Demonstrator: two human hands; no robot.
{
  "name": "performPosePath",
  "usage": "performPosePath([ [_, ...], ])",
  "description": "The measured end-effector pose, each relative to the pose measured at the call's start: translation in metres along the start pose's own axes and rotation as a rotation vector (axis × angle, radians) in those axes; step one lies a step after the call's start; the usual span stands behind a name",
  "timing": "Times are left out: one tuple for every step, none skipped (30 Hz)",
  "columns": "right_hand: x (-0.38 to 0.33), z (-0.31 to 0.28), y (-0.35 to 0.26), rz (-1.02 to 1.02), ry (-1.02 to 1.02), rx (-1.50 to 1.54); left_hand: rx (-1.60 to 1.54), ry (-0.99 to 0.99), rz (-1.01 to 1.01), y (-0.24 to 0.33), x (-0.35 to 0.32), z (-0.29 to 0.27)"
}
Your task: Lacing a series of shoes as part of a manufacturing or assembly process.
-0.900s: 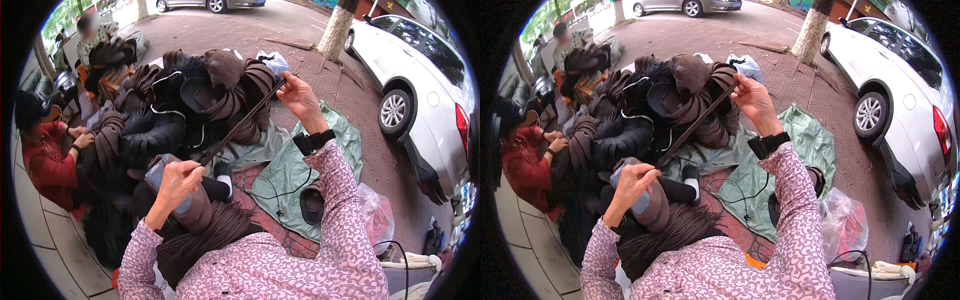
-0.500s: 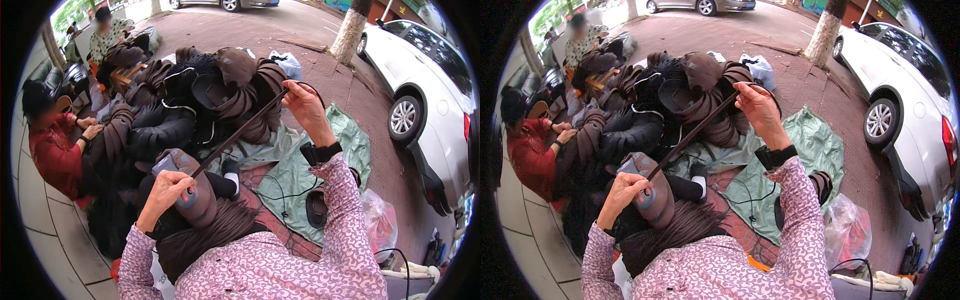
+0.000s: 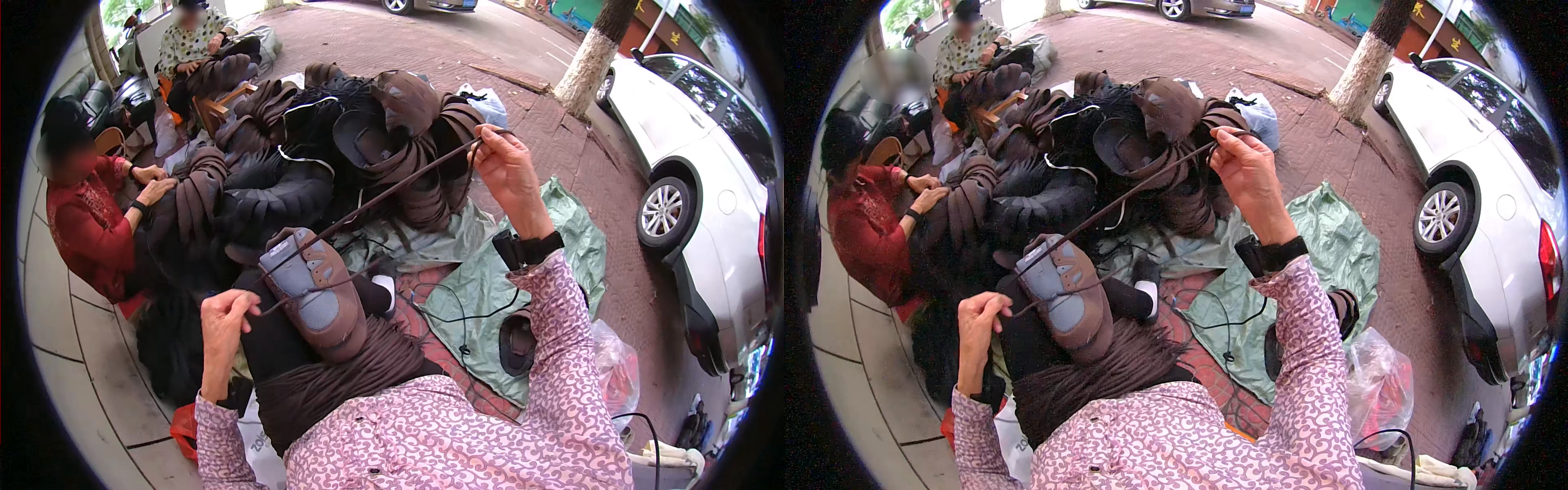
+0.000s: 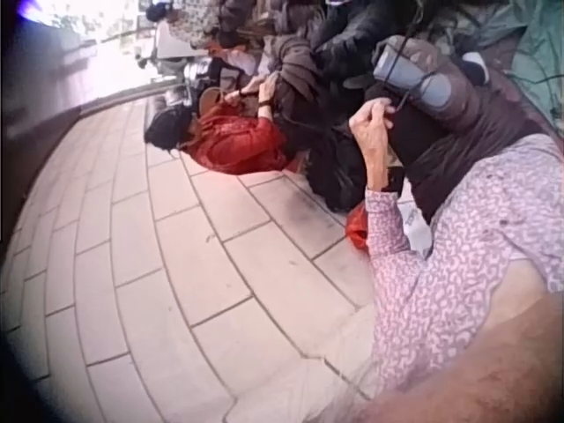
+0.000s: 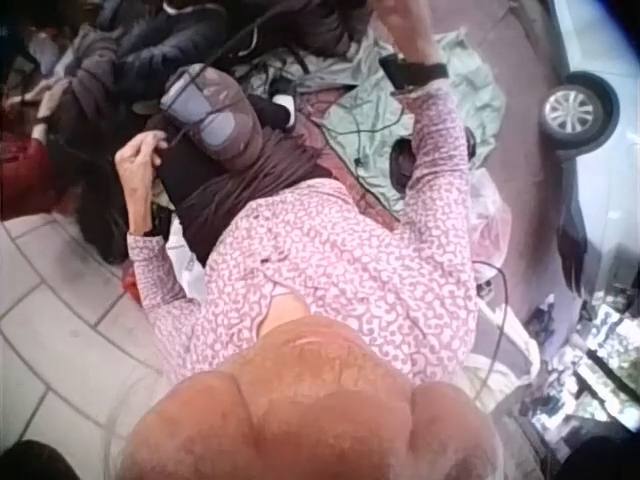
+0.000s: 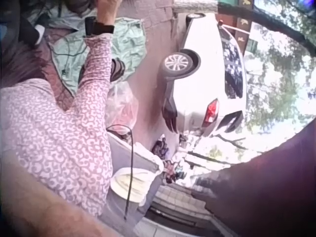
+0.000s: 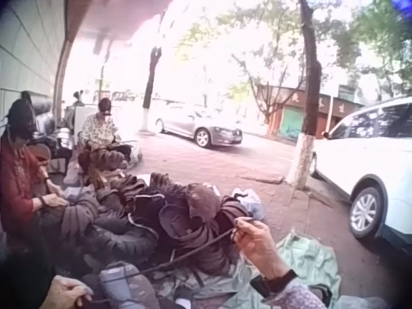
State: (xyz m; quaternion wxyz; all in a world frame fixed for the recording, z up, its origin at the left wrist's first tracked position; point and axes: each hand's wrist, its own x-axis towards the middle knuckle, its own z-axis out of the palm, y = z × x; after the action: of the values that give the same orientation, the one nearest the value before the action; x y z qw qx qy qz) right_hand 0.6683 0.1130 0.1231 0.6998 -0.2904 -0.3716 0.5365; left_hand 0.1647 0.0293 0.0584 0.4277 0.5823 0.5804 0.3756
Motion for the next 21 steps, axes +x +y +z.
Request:
performPosePath([
  [0.001, 0.002, 0.000, -0.019, 0.001, -0.016, -0.020, 0.026, -0.008, -0.007, -0.004, -0.006],
  [0.001, 0.004, 0.000, -0.030, 0.000, -0.009, -0.016, 0.046, -0.027, -0.015, -0.007, -0.010],
  [0.001, 0.006, 0.001, -0.040, 0.017, -0.028, -0.008, 0.069, -0.022, -0.024, -0.010, -0.014],
  [0.002, 0.008, 0.002, -0.056, 0.021, -0.035, -0.027, 0.089, -0.056, -0.035, -0.013, -0.015],
  [0.003, 0.010, 0.002, -0.077, 0.003, -0.031, -0.040, 0.114, -0.081, -0.045, -0.016, -0.016],
  [0.004, 0.012, 0.002, -0.098, 0.012, -0.040, -0.065, 0.137, -0.062, -0.054, -0.019, -0.018],
  [0.005, 0.015, 0.001, -0.102, 0.049, -0.055, -0.080, 0.138, -0.165, -0.062, -0.020, -0.020],
  [0.007, 0.018, 0.000, -0.112, 0.053, -0.059, -0.107, 0.139, -0.225, -0.068, -0.021, -0.022],
  [0.007, 0.021, -0.001, -0.120, 0.059, -0.067, -0.127, 0.139, -0.299, -0.069, -0.021, -0.024],
  [0.007, 0.026, -0.002, -0.146, 0.053, -0.078, -0.097, 0.144, -0.325, -0.067, -0.021, -0.025],
  [0.005, 0.032, -0.003, -0.167, 0.047, -0.093, 0.050, 0.148, -0.139, -0.060, -0.020, -0.024],
  [0.003, 0.039, -0.003, -0.160, 0.116, -0.128, 0.226, 0.166, -0.004, -0.048, -0.017, -0.022],
  [0.000, 0.048, -0.003, -0.151, -0.017, -0.145, 0.434, 0.180, 0.036, -0.030, -0.014, -0.021],
  [-0.007, 0.059, -0.002, -0.105, -0.080, -0.177, 0.207, 0.190, 0.089, -0.011, -0.018, -0.012],
  [-0.014, 0.071, 0.000, -0.054, -0.148, -0.205, -0.017, 0.194, 0.141, 0.011, -0.017, 0.005],
  [-0.021, 0.085, 0.002, -0.003, -0.200, -0.207, -0.104, 0.058, 0.223, 0.037, -0.013, 0.014],
  [-0.026, 0.099, 0.006, 0.031, -0.222, -0.219, -0.209, -0.019, 0.262, 0.062, -0.010, 0.028],
  [-0.030, 0.113, 0.008, 0.057, -0.262, -0.212, -0.273, -0.118, 0.319, 0.085, -0.003, 0.041],
  [-0.033, 0.125, 0.008, 0.076, -0.306, -0.208, -0.325, -0.208, 0.374, 0.107, 0.002, 0.055],
  [-0.038, 0.136, 0.009, 0.101, -0.334, -0.232, -0.299, -0.264, 0.426, 0.123, 0.008, 0.067],
  [-0.041, 0.144, 0.011, 0.113, -0.344, -0.280, -0.337, -0.348, 0.374, 0.135, 0.015, 0.076],
])
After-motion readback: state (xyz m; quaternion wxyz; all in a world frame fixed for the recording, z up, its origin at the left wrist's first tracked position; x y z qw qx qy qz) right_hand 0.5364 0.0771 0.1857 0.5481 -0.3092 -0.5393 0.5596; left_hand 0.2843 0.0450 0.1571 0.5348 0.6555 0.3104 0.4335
